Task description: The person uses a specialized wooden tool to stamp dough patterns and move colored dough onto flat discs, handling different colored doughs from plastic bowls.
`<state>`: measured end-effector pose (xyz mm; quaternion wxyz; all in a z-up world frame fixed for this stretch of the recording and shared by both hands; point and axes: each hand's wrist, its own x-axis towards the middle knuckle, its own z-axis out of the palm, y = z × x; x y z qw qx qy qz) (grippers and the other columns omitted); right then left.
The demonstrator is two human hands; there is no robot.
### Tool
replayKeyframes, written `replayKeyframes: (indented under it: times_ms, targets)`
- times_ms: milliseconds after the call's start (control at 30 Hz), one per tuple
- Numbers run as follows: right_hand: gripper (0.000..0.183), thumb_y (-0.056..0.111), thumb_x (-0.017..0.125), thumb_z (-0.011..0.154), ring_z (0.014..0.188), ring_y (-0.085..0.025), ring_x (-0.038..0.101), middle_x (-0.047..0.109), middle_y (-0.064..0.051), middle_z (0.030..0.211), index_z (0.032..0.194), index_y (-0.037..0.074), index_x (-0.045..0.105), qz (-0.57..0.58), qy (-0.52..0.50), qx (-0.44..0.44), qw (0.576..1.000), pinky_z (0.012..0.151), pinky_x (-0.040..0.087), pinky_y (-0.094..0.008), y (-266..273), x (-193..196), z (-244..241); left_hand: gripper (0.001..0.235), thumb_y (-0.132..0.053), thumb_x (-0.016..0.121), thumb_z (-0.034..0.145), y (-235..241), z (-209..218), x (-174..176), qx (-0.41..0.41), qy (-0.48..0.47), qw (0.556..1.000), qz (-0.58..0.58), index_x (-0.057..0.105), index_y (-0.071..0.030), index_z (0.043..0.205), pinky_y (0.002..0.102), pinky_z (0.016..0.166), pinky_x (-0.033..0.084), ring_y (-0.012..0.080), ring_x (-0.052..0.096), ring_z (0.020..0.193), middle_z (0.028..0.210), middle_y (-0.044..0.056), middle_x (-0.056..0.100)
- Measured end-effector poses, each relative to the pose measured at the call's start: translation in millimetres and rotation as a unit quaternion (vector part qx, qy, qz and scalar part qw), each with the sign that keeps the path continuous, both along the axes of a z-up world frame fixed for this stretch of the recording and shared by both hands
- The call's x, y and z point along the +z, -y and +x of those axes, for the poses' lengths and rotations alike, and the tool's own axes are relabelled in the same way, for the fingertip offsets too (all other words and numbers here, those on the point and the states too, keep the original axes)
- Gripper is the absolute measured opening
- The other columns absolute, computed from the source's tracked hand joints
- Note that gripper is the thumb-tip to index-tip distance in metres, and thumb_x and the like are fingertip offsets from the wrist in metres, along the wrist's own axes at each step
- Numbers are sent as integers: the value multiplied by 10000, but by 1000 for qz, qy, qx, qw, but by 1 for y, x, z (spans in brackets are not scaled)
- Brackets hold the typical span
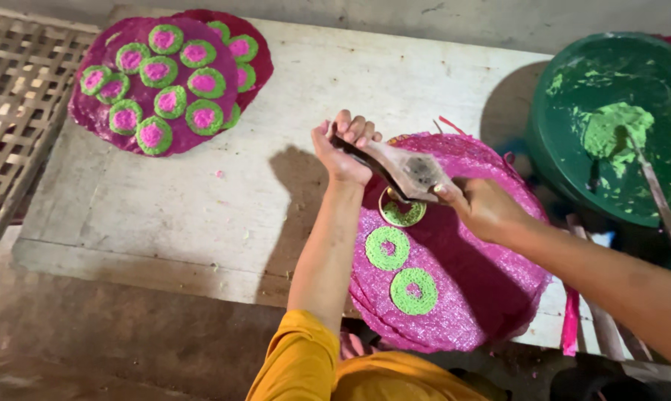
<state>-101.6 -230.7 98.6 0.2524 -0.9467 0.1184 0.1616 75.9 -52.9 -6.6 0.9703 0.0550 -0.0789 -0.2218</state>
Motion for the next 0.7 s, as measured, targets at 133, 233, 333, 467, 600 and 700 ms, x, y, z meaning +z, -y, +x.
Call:
replayKeyframes:
  times_ms: [133, 233, 333, 467, 600, 700]
  targets:
    - [639, 559, 390, 1003, 714, -393, 704, 709, -245, 768, 1057, 43, 762, 58, 3, -6, 998, 729, 528, -489, -5, -17, -6, 324, -451, 394, 928, -12, -9, -2, -8, -42, 999, -2, 442, -195, 736, 362, 677, 399, 137, 419, 597, 611, -65, 393]
    - [722, 612, 361, 999, 703, -340, 704, 721, -201, 747, 940, 15, 761, 43, -53, -23, 997, 728, 532, -473, 9, -27, -14, 371, -453, 325, 960, -7, -26, 0, -25, -91, 995, -19, 466, -185, 745, 370, 704, 437, 151, 442, 605, 614, -46, 425]
    - [796, 664, 380, 984, 659, -284, 702, 716, -166, 698, 787, -19, 739, 7, -126, -76, 989, 672, 557, -451, 45, -29, -33, 520, -517, 241, 982, -5, -42, 7, -88, -111, 990, 21, 593, -140, 908, 398, 842, 491, 189, 570, 795, 815, 22, 595]
    - [826, 701, 268, 1009, 574, -228, 578, 609, -125, 612, 791, -7, 632, 179, 6, -122, 976, 588, 479, -389, 99, -29, -88, 694, -579, 316, 990, -18, -61, 14, -97, 94, 889, 438, 599, -55, 1347, 458, 1069, 473, 286, 631, 1166, 1257, 149, 679]
    - [876, 819, 286, 891, 630, -194, 563, 616, -85, 745, 964, 11, 616, 379, 103, -289, 873, 591, 474, -354, 106, -49, -147, 1127, -412, 909, 756, -36, -93, 10, -20, 460, 529, 713, 189, -73, 1554, 601, 1122, 211, 445, 228, 1424, 1532, 270, 343]
    - [974, 907, 253, 873, 616, -193, 510, 557, -86, 737, 1027, 5, 586, 461, 167, -290, 822, 566, 421, -343, 91, -57, -181, 1257, -440, 914, 689, -36, -111, 10, -34, 499, 422, 756, 128, -160, 1630, 632, 1162, 239, 437, 329, 1421, 1498, 226, 415]
